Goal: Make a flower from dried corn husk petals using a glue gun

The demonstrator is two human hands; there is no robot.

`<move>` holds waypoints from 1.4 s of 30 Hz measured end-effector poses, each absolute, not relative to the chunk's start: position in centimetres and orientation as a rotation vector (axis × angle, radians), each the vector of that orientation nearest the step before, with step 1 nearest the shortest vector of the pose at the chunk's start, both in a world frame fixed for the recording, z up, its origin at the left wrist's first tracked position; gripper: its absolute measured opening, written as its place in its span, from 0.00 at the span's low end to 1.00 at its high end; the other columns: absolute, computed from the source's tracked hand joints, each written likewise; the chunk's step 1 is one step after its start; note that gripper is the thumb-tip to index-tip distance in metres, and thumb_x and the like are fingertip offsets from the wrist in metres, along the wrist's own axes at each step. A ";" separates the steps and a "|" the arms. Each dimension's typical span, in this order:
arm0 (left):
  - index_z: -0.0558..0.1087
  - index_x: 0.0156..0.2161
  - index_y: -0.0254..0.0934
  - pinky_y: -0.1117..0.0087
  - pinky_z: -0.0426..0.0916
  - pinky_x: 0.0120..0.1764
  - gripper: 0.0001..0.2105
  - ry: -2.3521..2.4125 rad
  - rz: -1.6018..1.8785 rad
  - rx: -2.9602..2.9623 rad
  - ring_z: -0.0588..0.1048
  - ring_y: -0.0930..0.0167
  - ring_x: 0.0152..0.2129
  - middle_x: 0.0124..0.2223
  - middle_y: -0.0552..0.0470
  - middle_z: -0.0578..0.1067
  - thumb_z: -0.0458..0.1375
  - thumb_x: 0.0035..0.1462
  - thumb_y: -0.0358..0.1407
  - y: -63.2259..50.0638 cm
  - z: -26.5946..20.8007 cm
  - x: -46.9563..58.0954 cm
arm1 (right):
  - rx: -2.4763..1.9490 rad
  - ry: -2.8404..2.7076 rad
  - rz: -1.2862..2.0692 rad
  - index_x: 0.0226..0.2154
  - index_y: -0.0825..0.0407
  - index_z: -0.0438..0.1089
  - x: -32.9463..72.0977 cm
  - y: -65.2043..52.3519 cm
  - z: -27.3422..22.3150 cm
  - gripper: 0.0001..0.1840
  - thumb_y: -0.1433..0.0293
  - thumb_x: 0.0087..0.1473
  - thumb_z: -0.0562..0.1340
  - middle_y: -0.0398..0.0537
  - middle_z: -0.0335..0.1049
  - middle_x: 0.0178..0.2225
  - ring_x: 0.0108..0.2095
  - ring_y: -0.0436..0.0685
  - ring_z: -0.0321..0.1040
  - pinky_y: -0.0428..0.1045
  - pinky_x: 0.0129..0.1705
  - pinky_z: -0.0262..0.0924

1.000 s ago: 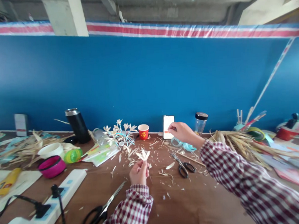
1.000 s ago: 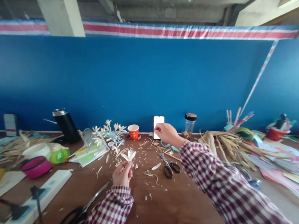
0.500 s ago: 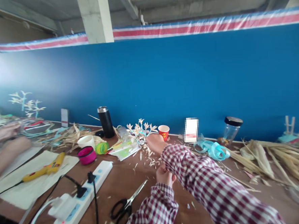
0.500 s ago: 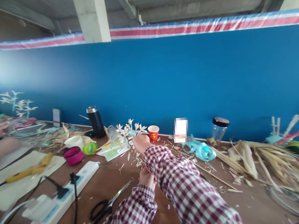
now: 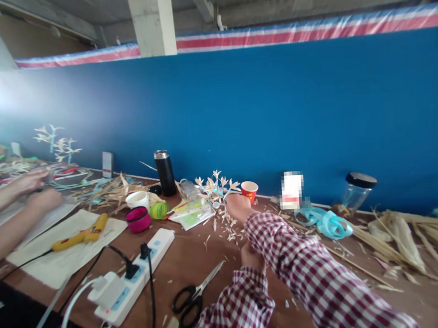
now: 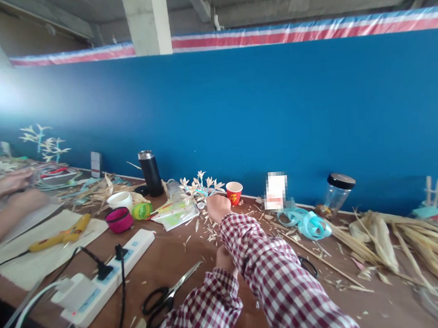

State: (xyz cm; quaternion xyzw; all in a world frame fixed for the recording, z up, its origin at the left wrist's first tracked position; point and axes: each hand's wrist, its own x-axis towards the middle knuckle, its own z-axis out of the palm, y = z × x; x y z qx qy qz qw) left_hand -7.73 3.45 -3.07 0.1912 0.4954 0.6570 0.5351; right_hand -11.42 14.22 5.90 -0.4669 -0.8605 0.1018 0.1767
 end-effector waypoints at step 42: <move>0.74 0.27 0.32 0.78 0.62 0.15 0.08 1.279 1.489 0.791 0.67 0.78 0.14 0.23 0.51 0.74 0.64 0.41 0.36 3.9 -1.4 -5.1 | -1.332 -1.993 0.533 0.31 0.52 0.70 13.8 4.3 -0.2 0.11 0.66 0.55 0.54 0.44 0.71 0.22 0.23 0.52 0.67 0.44 0.27 0.56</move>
